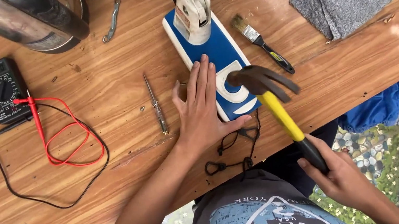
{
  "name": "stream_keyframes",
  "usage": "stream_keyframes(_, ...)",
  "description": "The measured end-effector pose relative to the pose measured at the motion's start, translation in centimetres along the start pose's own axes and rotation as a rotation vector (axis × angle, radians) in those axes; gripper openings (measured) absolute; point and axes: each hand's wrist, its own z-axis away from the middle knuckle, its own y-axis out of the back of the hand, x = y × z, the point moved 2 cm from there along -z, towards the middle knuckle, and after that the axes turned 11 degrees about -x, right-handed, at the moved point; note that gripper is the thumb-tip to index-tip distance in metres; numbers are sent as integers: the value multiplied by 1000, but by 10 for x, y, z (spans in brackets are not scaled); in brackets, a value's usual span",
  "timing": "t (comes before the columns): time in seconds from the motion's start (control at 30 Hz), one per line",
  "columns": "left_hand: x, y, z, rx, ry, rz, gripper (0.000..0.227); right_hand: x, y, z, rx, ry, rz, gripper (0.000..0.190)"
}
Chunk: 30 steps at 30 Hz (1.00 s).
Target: Assembling a plastic front panel of an appliance using a screwdriver, hammer, and brush.
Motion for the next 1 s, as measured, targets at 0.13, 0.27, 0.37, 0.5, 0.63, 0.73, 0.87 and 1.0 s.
stream_keyframes(0.13, -1, -2, -4, 18, 11, 14, 123, 6, 9, -2, 26, 15, 45, 60)
stream_keyframes(0.27, 1, 2, -12, 95, 6, 251, 52, -19, 17, -16, 362, 188, -166, 50)
stream_keyframes(0.37, 2, 4, -20, 129, -9, 367, 26, -33, 20, -49, 403, 359, -490, 46)
stream_keyframes(0.5, 0, 5, -28, 133, -43, 466, 12, -27, 13, -92, 439, 440, -754, 46)
stream_keyframes(0.63, -3, 4, -26, 117, 7, 404, 19, -26, 9, -111, 423, 429, -800, 51)
stream_keyframes(0.73, -2, 3, -26, 130, -3, 392, 16, -29, 9, -112, 408, 358, -764, 49)
stream_keyframes(0.87, 0, 5, -30, 218, -22, 359, 13, -25, 6, -122, 357, 273, -716, 42)
stream_keyframes(1.0, 1, 2, -30, 263, -5, 338, 12, -19, 5, -124, 319, 272, -674, 34)
